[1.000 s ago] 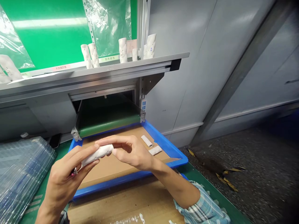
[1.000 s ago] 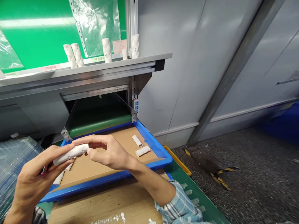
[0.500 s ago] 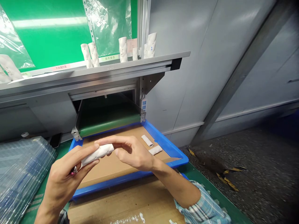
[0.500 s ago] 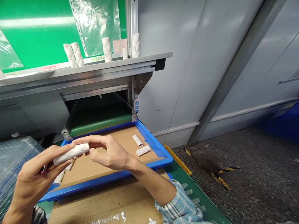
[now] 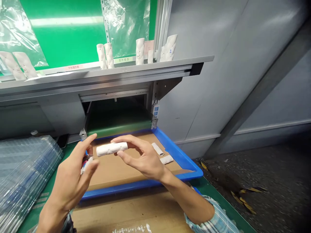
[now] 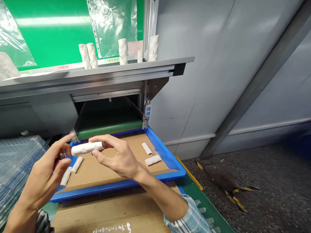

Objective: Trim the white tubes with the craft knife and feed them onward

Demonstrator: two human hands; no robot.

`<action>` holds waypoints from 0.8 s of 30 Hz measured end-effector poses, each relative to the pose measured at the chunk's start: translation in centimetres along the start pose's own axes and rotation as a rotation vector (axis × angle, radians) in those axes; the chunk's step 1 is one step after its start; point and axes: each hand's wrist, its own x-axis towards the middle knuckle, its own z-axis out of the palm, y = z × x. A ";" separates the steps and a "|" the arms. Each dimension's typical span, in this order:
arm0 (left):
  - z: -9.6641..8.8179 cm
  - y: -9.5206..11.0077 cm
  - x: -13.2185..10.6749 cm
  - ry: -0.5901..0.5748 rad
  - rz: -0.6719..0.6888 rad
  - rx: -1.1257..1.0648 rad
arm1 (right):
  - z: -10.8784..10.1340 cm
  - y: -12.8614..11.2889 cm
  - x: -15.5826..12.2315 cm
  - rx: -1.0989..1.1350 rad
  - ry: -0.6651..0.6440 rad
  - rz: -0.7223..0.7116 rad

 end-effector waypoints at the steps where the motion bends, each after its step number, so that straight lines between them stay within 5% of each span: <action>1: -0.2 0.1 -0.1 0.016 -0.004 0.013 | -0.1 0.0 0.0 -0.048 0.015 -0.027; 10: 0.3 1.7 -0.5 0.114 0.297 0.372 | 0.2 0.3 -0.3 -0.230 -0.015 -0.179; 24: 0.4 1.8 -0.7 0.047 0.270 0.445 | 0.3 0.1 -0.5 -0.299 -0.073 -0.181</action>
